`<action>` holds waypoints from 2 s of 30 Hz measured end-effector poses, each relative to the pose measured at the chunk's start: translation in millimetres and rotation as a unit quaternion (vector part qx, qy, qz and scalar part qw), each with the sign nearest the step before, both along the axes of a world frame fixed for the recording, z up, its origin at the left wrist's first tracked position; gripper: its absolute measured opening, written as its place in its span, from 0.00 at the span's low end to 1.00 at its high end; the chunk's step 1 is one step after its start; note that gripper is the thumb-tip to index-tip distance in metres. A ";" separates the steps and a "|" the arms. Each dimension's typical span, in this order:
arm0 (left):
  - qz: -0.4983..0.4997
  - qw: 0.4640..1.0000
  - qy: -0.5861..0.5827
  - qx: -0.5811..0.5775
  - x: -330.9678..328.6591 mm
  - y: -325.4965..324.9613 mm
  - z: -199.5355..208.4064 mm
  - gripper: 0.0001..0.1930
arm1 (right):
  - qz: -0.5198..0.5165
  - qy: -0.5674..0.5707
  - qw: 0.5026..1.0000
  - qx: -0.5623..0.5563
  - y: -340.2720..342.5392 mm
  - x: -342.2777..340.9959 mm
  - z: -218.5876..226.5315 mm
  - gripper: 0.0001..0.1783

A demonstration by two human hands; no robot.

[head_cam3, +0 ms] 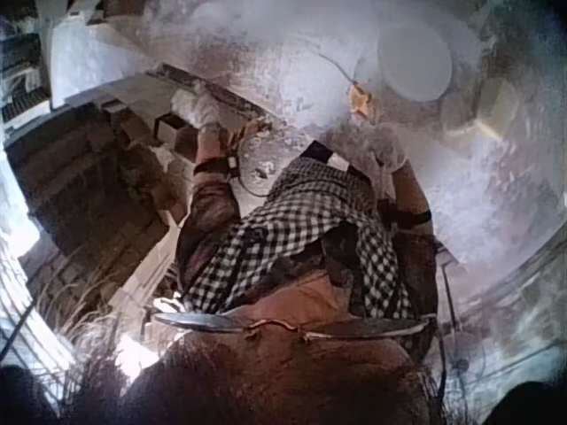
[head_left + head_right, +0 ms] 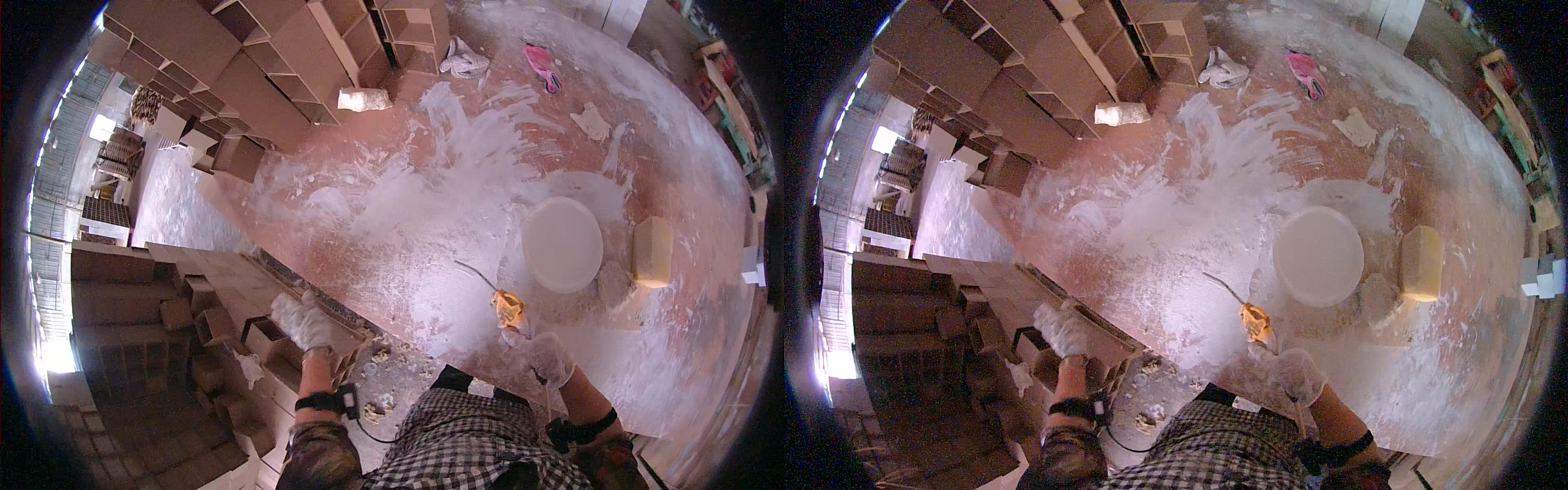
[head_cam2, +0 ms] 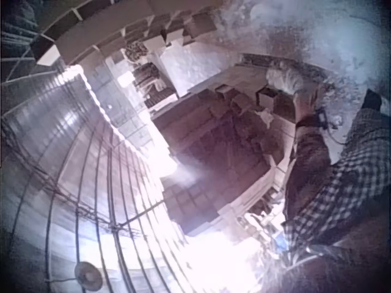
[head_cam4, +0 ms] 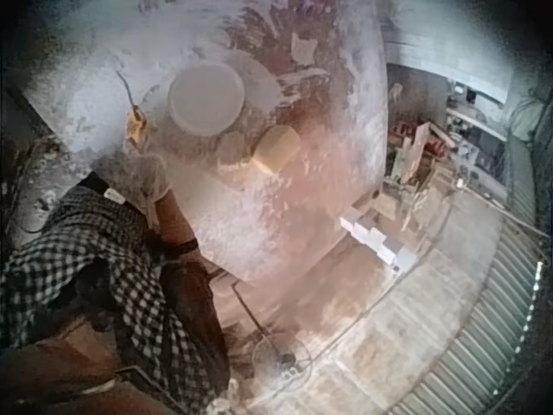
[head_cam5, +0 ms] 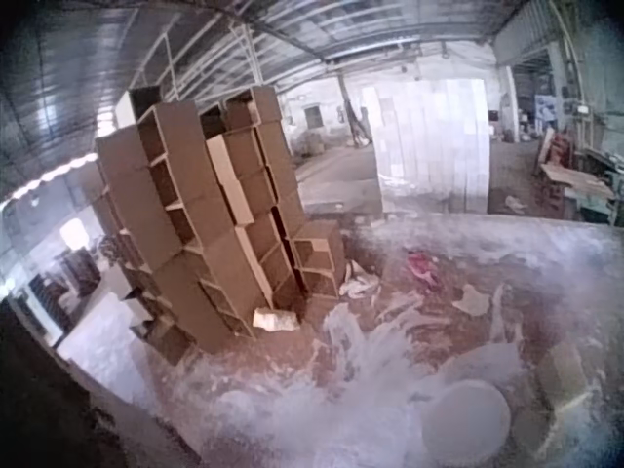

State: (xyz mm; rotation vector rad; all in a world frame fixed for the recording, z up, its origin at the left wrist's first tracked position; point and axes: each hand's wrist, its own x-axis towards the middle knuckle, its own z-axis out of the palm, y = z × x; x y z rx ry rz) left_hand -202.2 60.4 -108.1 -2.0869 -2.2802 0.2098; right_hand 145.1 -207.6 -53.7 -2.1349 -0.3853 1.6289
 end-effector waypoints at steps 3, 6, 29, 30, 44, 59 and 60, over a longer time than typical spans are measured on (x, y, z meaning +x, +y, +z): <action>-0.009 0.989 0.051 0.138 -67.6 -23.6 -44.1 0.33 | 0.020 0.056 0.977 0.204 -16.8 -12.2 -41.7 0.18; -0.088 0.990 -0.005 0.106 -24.8 -24.8 -32.4 0.33 | 0.136 0.069 0.972 0.179 -22.9 -19.1 -46.2 0.17; -0.799 0.527 -0.266 -0.109 293.2 -174.6 -15.9 0.28 | -0.396 0.066 0.908 0.119 -278.4 -58.2 44.1 0.28; -0.801 0.527 -0.263 -0.110 293.6 -181.7 -15.5 0.28 | -0.362 0.028 0.928 0.086 -273.0 -56.4 51.3 0.27; -0.731 0.612 -0.282 -0.105 274.9 -149.3 -15.9 0.27 | -0.295 -0.347 0.888 0.066 -249.8 72.0 73.7 0.17; -0.613 0.735 -0.289 -0.008 250.2 -36.8 -11.5 0.24 | -0.151 -0.317 0.921 0.170 -43.9 234.8 60.9 0.17; -0.604 0.743 -0.289 -0.003 248.4 -33.4 -14.0 0.24 | -0.140 -0.315 0.922 0.175 -36.5 240.1 52.9 0.17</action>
